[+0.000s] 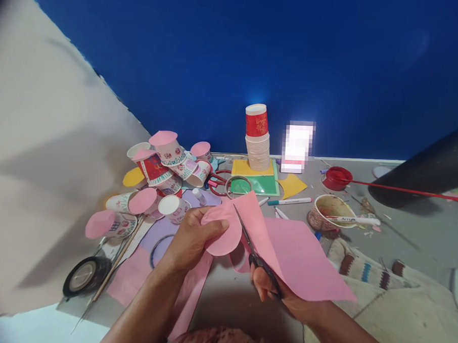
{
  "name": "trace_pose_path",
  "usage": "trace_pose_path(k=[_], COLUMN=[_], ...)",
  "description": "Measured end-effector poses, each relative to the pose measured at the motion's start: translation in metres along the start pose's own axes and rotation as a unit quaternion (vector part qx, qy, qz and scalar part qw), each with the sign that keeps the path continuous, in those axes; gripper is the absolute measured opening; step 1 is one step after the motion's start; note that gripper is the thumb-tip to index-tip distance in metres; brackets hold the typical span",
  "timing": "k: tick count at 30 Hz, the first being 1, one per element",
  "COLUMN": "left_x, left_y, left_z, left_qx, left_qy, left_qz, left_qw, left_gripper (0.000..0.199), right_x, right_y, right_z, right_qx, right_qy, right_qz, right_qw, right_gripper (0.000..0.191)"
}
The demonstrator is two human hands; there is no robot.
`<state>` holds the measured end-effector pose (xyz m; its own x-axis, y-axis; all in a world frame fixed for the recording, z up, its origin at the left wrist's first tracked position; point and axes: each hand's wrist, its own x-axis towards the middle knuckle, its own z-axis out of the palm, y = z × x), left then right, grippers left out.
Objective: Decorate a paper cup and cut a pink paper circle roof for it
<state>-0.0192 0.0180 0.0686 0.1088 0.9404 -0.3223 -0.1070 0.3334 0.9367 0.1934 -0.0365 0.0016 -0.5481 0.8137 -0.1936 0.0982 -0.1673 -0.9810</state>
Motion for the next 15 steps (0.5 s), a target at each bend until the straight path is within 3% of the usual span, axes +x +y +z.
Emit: trace_pose_path(k=[8, 15], left_x=[0.001, 0.001], left_y=[0.001, -0.001], left_z=[-0.002, -0.004], left_qx=[0.015, -0.001], left_qy=[-0.003, -0.026], left_qz=[0.001, -0.001], left_qw=[1.0, 1.0], left_gripper=[0.027, 0.034], right_x=[0.001, 0.003], right_y=[0.011, 0.016], right_z=[-0.001, -0.004], right_qx=[0.109, 0.126], right_qy=[-0.017, -0.039], right_qz=[-0.036, -0.054], right_qw=[0.993, 0.99], right_gripper=[0.072, 0.069])
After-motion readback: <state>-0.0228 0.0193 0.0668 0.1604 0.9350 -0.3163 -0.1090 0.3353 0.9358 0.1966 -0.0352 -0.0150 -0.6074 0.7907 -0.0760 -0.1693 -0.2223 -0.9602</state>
